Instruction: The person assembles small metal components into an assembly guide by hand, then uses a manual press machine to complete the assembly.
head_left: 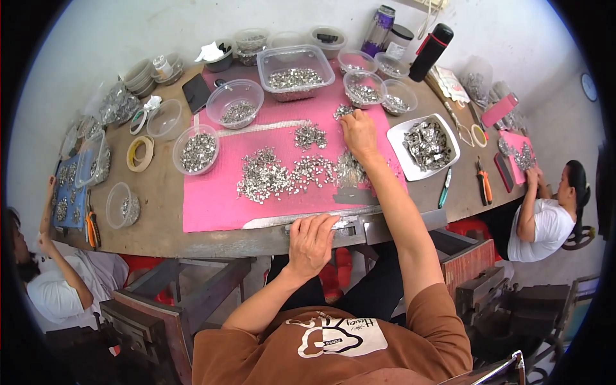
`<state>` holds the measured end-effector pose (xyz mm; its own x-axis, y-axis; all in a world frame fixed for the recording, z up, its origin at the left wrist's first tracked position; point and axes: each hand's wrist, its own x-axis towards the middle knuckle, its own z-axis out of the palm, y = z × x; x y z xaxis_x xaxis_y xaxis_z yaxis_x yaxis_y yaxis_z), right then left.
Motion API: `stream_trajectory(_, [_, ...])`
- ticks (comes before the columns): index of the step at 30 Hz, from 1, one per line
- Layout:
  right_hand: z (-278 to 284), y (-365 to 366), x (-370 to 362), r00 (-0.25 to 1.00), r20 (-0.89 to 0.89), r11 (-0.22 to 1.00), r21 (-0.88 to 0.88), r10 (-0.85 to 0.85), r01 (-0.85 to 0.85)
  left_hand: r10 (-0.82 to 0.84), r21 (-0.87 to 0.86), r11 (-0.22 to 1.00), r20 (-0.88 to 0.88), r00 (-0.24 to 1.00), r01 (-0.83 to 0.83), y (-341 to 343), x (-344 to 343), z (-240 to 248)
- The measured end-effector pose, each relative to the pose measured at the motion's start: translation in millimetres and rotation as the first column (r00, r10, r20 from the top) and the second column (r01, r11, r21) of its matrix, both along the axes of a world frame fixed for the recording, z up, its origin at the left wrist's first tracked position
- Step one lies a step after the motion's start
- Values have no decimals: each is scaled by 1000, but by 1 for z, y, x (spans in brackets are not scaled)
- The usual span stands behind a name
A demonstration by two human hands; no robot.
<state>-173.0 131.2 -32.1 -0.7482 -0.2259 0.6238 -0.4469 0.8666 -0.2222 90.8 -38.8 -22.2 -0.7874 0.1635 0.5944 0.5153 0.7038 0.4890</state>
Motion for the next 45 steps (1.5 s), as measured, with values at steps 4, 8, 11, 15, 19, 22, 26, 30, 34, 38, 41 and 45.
stream_trajectory(4, [-2,4,-1,994,-104,990,141,16,-1,-18,-6,1000,2,1000,18,-1,-3,1])
stream_trajectory(8, [6,-4,-10,996,-65,991,117,-60,68,-14,2,1000,-5,1000,14,-2,-7,5])
stream_trajectory(11, [6,-6,-15,993,-59,981,159,-104,113,-14,12,1000,-12,1000,14,0,-13,1])
stream_trajectory(15, [8,0,-7,994,-46,983,149,-103,108,-10,2,1000,-41,999,10,2,-12,-1])
stream_trajectory(19, [25,6,16,999,-32,997,78,23,-21,-9,-7,1000,-29,1000,8,2,-8,-3])
stream_trajectory(22, [55,14,77,953,204,974,-60,224,-217,3,3,1000,-44,999,-3,-1,-5,-4])
stream_trajectory(26, [63,38,160,877,378,955,-142,297,-262,0,8,1000,-34,999,0,0,-5,0])
stream_trajectory(30, [38,40,183,938,254,968,-143,235,-204,-39,26,999,-16,999,40,-4,-7,5])
stream_trajectory(34, [34,44,187,960,192,975,-132,204,-181,-4,107,994,-65,998,11,-34,-24,32])
stream_trajectory(38, [34,39,187,959,148,970,-82,240,-230,192,-14,981,-32,981,-193,-77,-54,28])
stream_trajectory(41, [33,38,188,956,170,970,-88,239,-226,184,-109,977,8,983,-182,-84,-65,19])
stream_trajectory(45, [34,43,191,943,234,970,-105,237,-218,168,-140,977,35,985,-162,-81,-71,14])
